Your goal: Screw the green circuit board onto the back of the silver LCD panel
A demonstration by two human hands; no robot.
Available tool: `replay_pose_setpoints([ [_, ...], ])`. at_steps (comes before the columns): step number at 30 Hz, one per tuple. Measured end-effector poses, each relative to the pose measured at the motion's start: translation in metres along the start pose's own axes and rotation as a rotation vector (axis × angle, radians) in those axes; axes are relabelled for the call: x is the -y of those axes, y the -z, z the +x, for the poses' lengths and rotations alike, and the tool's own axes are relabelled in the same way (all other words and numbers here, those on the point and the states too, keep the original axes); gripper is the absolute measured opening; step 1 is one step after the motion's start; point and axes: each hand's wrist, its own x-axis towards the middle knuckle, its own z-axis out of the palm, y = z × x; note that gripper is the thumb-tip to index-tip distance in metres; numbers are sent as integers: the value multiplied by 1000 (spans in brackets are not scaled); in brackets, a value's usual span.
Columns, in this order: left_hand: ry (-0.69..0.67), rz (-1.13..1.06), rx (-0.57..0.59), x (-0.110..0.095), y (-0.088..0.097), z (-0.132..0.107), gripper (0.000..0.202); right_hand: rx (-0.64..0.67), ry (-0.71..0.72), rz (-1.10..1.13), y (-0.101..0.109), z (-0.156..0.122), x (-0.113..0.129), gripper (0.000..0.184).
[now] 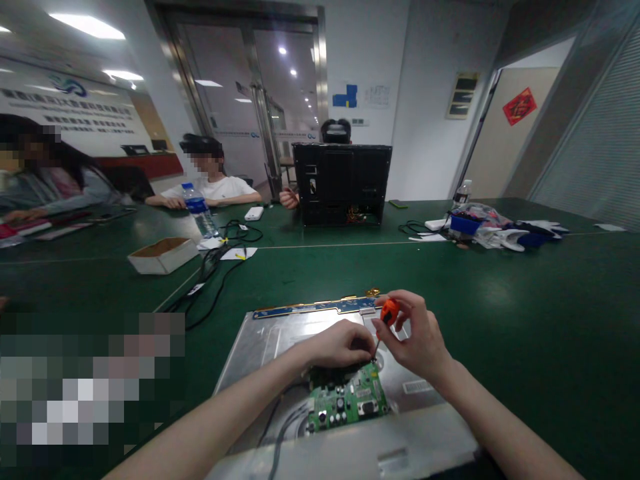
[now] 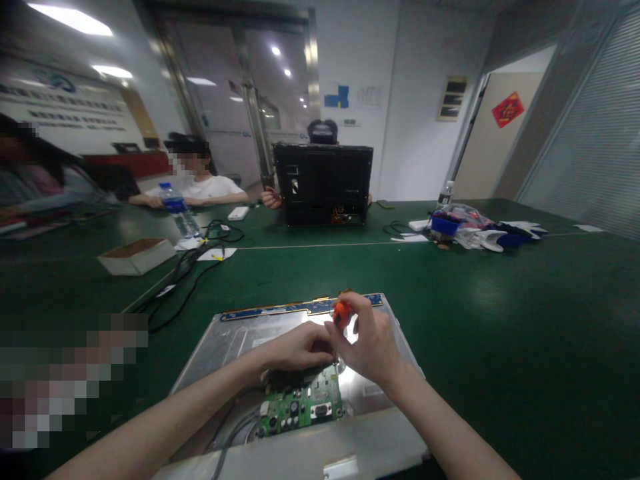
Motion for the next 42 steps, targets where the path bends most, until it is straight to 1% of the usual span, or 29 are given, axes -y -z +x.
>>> replay_pose_setpoints([
  [2, -2, 1, -1, 0, 0, 0, 8, 23, -2, 3, 0, 0, 0, 32],
  [5, -6, -1, -4, 0, 0, 0, 7, 52, 38, 10, 2, 3, 3, 31],
  [8, -6, -3, -5, -1, 0, 1, 6, 45, 62, 32, 4, 7, 6, 33],
  [13, 1, -7, -8, -1, 0, 0, 5, 9, 68, -25, 6, 9, 9, 36],
  [19, 6, -13, -3, 0, 0, -1, 7, 27, 75, -10, 6, 7, 7, 47],
  [26, 5, 0, 9, -1, 1, 0, 6, 8, 79, -15, 5, 7, 3, 35],
  [29, 12, 8, -2, -2, 0, -1, 5, -6, 60, -57, 4, 7, 2, 31],
  [32, 22, 11, -17, -3, 0, -1, 4, -16, 50, -102, 4, 7, 2, 30],
  [35, 24, 7, -18, -4, 0, -2, 5, -19, 59, -97, 5, 8, 5, 34],
  [40, 10, -6, -5, -3, 0, -2, 8, -4, 76, -62, 6, 11, 9, 46],
  [42, 6, -8, 0, -2, 0, -2, 9, -1, 72, -44, 6, 10, 9, 47],
])
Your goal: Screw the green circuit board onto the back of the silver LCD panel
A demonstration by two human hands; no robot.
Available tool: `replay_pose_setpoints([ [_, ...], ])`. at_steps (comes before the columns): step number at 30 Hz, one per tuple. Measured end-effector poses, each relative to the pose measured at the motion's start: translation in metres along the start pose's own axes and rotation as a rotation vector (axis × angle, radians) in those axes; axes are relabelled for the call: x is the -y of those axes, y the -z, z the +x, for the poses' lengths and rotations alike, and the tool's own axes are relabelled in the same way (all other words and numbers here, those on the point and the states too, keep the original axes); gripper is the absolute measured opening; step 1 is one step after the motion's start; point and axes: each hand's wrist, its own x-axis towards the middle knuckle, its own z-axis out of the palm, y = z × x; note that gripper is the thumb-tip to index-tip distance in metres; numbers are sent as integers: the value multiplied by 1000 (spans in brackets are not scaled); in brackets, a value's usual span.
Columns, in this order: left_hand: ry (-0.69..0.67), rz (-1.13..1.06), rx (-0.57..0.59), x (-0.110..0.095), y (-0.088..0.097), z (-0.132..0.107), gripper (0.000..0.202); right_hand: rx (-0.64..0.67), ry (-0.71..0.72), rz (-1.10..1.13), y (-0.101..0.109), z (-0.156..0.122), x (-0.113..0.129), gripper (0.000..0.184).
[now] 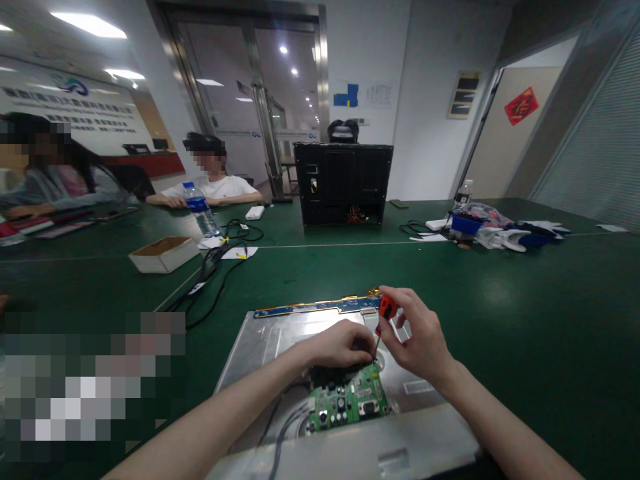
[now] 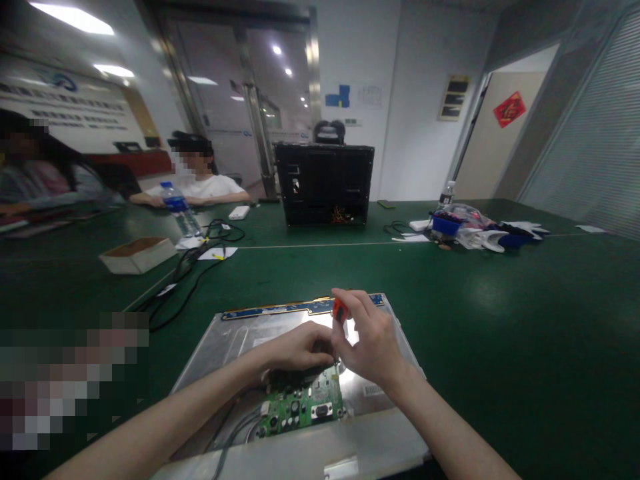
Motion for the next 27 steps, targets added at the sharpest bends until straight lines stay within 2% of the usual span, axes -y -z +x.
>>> replay_pose_setpoints([
  [10, 11, 38, -6, -1, 1, 1, 5, -10, 16, -30, 0, -3, -6, 35],
  [18, -1, 14, 8, -1, 0, 1, 8, 20, 13, 11, 0, -2, -1, 43],
  [27, -2, 0, 10, -1, 1, 0, 7, -3, -10, 19, -2, -5, -4, 28],
])
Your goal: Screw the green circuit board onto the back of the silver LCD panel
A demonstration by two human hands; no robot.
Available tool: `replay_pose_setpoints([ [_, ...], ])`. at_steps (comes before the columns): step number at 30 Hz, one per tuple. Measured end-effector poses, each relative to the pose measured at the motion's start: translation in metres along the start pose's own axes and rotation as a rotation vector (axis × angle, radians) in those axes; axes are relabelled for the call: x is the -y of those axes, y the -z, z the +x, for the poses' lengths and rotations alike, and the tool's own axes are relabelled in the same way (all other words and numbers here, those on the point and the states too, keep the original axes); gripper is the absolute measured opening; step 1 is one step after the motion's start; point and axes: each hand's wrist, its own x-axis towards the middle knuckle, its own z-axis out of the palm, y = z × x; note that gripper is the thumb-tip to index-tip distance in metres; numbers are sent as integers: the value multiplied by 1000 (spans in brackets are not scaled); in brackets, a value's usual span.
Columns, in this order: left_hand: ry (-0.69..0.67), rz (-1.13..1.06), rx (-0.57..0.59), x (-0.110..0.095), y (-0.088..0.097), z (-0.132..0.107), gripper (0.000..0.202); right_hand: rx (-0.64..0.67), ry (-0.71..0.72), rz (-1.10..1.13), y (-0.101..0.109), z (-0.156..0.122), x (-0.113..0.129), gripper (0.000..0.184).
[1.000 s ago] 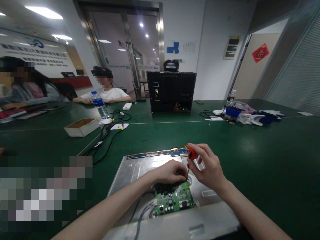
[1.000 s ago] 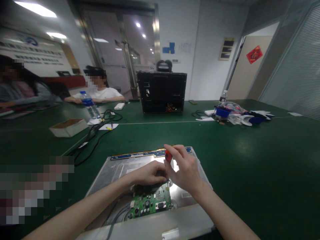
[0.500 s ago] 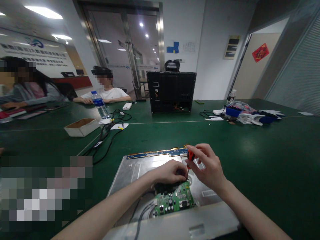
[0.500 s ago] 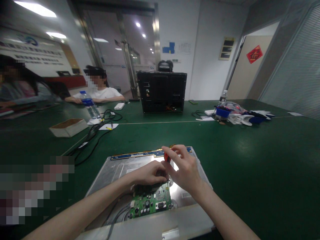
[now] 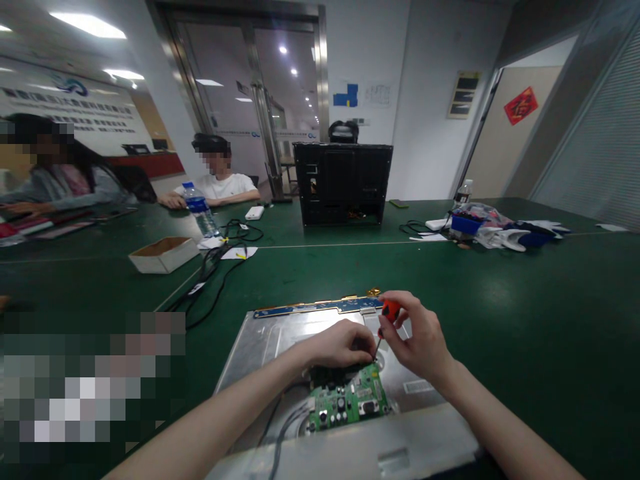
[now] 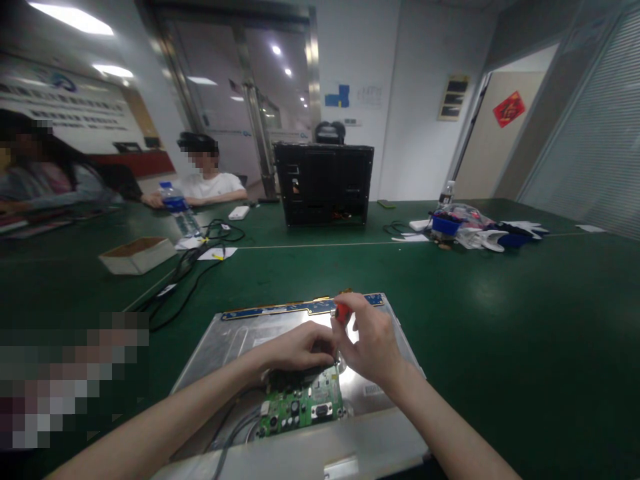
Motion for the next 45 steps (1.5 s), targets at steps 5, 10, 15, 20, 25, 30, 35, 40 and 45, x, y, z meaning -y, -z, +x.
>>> replay_pose_setpoints([
  [5, -8, -13, 0, 0, 0, -1, 8, 46, -21, 48, 1, -2, 1, 32],
  [10, -11, -8, -6, 2, 0, 0, 9, 17, 17, 80, -1, -1, 0, 35],
  [15, -10, 10, -10, 2, 0, 1, 3, -29, 28, 4, -1, 0, -1, 32],
  [20, -6, 12, -11, 1, -1, 1, 5, -7, 44, -19, 0, 0, 0, 34],
  [25, 2, 8, -15, 3, -1, 0, 6, -10, 40, 0, -1, 2, 3, 41],
  [30, 5, 8, -14, 4, -2, 0, 9, -4, 30, 17, -1, 2, 4, 40],
  [35, 13, 16, -8, 3, -2, 0, 8, -1, 37, 19, -2, 1, 1, 38],
  [40, 11, 23, -11, 0, 0, 0, 5, -21, 49, -21, -1, 1, -2, 33],
  [45, 21, 24, -14, 1, 0, 0, 5, -17, 42, -35, 0, 1, -2, 32],
])
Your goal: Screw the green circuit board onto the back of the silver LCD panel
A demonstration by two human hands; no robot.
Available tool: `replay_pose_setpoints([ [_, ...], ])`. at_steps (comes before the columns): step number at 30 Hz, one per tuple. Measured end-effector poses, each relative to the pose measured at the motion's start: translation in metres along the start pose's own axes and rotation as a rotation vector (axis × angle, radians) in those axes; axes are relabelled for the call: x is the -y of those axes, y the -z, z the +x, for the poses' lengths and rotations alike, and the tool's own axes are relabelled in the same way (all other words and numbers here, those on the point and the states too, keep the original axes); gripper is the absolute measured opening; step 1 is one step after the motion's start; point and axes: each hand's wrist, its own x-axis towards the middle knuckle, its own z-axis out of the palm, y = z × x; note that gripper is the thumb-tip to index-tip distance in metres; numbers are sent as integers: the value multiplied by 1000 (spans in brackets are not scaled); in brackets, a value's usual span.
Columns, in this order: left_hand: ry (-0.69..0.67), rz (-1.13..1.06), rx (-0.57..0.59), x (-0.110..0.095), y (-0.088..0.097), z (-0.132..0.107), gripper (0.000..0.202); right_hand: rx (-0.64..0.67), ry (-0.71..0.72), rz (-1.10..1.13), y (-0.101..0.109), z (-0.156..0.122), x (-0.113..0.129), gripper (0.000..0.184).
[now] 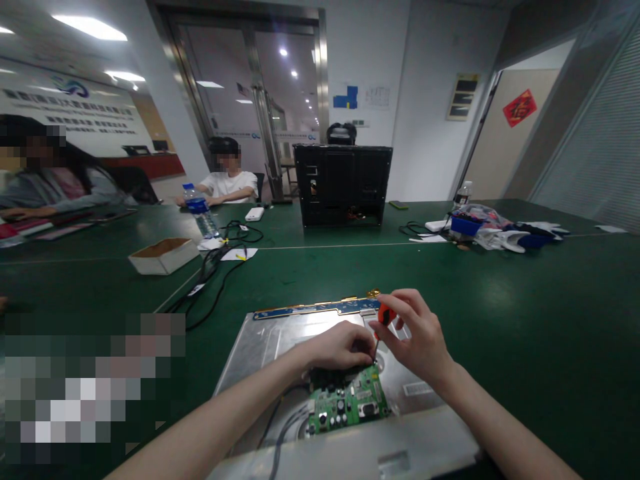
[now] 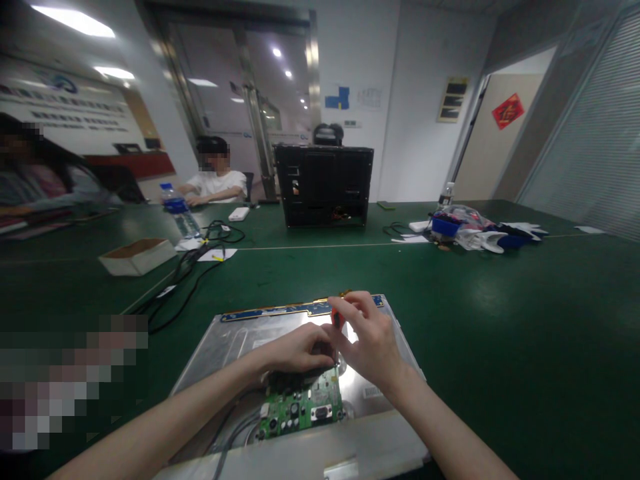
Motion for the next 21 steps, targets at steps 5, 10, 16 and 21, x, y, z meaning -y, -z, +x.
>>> replay_pose_setpoints([
  [5, -2, -10, -6, -1, 0, 0, 4, -2, -26, 3, -2, -1, 2, 36],
  [10, -5, -20, 4, -2, -1, -1, 7, -12, -54, 13, -3, -2, 3, 40],
  [16, -5, -5, 7, -2, 0, 0, 5, 15, -45, 33, -3, -1, 2, 36],
  [21, 1, 4, -1, -3, 0, 1, 3, -17, -39, -58, -1, 0, 3, 31],
])
